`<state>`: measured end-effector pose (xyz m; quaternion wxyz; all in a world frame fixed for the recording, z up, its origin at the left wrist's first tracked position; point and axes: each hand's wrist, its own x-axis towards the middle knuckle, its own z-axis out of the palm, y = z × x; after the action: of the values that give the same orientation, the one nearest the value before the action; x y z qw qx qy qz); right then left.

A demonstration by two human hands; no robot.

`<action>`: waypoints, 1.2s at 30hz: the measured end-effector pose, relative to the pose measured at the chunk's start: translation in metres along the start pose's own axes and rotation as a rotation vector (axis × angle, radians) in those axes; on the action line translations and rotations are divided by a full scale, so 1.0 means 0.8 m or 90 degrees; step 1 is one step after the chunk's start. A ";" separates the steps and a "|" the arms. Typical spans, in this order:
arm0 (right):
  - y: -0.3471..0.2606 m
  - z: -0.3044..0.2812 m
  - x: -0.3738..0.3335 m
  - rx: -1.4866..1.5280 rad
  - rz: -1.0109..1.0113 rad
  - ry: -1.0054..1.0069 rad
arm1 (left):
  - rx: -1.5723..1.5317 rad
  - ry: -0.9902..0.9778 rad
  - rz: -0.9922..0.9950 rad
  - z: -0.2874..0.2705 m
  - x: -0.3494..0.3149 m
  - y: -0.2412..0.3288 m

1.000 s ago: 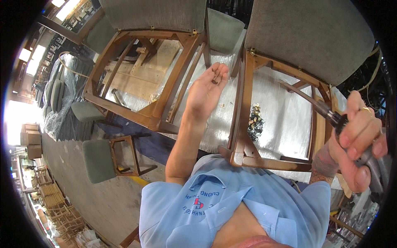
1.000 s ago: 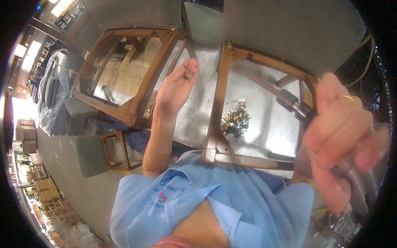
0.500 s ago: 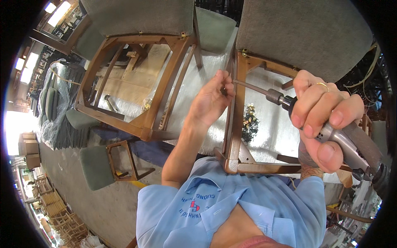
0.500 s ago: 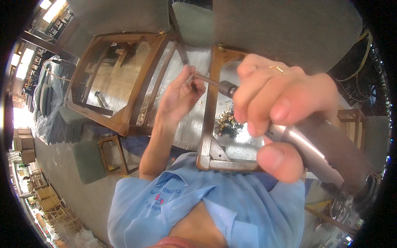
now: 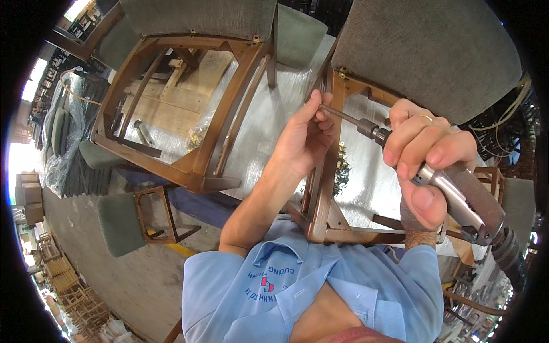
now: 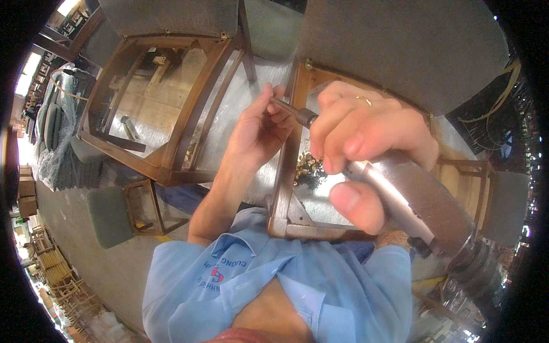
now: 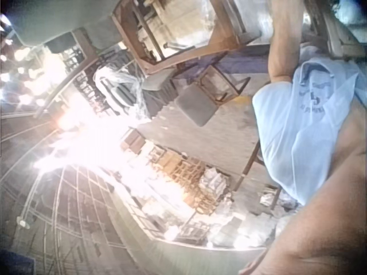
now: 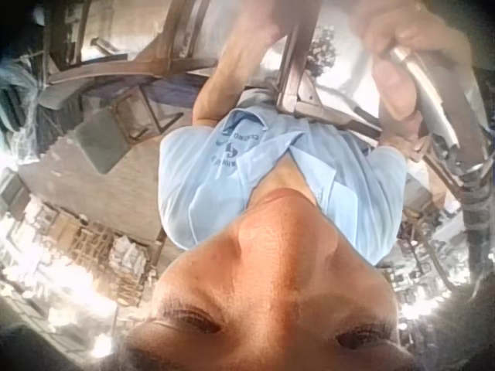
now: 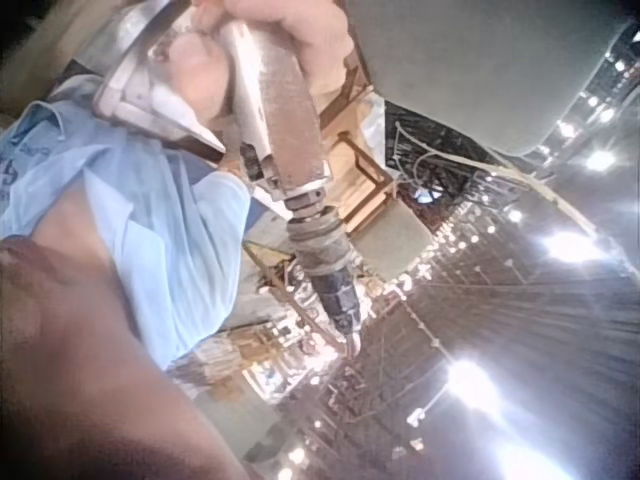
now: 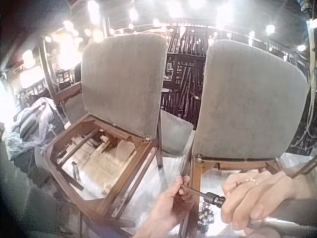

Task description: The person uses a pneumatic impact driver to attach screws into the wooden frame of a chair, securing the seat and backrest. The person repeatedly picks up screws, aligns the tool, and drives fasteners into the chair frame.

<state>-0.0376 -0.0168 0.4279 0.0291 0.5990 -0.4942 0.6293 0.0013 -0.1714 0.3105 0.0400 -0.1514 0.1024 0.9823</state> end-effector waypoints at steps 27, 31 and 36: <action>0.027 -0.005 -0.016 -0.005 -0.025 -0.022 | -0.097 0.042 0.017 0.000 0.023 -0.008; 0.034 -0.009 -0.018 0.003 -0.035 -0.003 | -0.151 0.018 0.017 0.000 0.028 -0.011; 0.043 -0.012 -0.017 0.015 -0.036 0.052 | -0.120 -0.021 0.041 -0.004 0.034 -0.011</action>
<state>-0.0625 -0.0209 0.3987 0.0603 0.5866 -0.4682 0.6581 -0.0225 -0.1618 0.2975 -0.0041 -0.1353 0.0137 0.9907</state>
